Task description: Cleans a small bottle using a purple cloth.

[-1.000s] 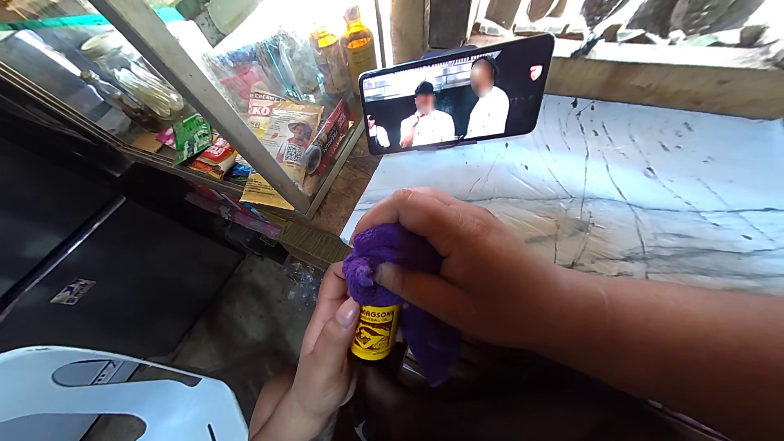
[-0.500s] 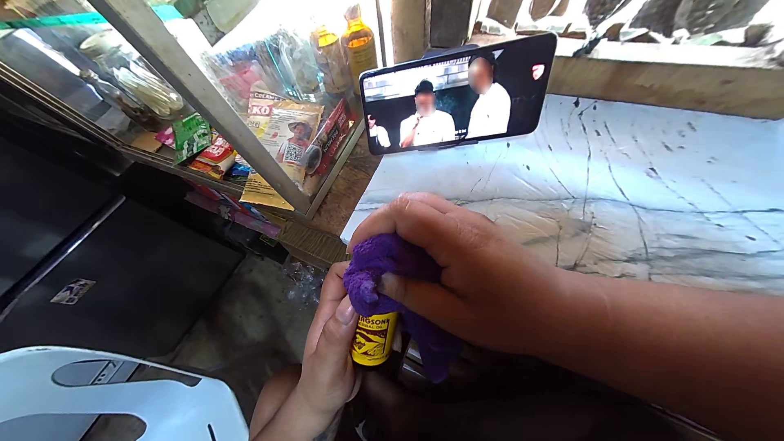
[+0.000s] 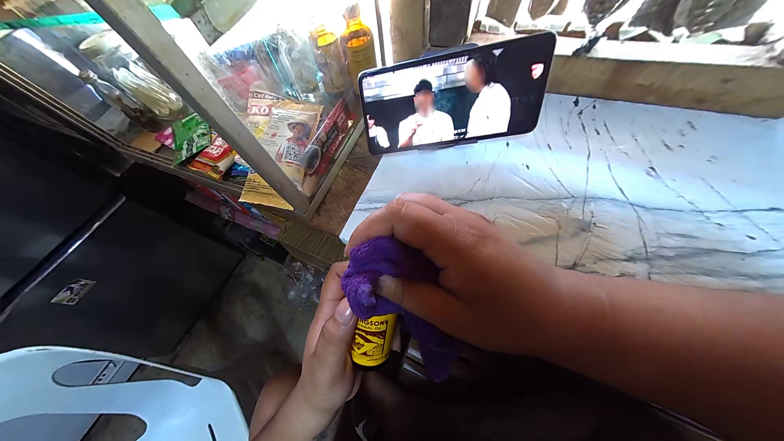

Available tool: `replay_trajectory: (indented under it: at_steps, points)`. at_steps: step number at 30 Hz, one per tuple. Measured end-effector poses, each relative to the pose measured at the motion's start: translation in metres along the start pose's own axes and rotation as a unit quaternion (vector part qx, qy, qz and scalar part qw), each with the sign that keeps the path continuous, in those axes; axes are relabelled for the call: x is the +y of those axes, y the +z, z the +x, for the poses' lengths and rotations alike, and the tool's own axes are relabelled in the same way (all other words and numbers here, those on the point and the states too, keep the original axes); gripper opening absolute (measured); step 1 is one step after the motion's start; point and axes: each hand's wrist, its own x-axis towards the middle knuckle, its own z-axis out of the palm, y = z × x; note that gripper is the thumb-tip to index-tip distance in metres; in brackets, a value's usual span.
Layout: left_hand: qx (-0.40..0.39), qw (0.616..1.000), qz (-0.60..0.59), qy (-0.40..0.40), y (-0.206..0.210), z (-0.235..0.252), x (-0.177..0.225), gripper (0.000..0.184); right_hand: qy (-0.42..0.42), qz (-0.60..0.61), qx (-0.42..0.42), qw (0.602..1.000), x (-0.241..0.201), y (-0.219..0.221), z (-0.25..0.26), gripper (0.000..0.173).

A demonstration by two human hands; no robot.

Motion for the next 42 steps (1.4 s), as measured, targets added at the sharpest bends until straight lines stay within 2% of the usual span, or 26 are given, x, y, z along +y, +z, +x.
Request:
replay_trajectory:
  at_steps: [19, 42]
  points:
    - [-0.001, 1.000, -0.012, 0.002, -0.0010, -0.0001, -0.0015, 0.033, 0.000, 0.007, 0.013, 1.000, 0.0001, 0.0013, -0.0004, 0.028]
    - [0.011, 0.998, -0.064, 0.013, -0.0014, -0.0030, -0.0051, 0.036, -0.014, 0.018, -0.011, 1.000, 0.0005, 0.0026, -0.0003, 0.033]
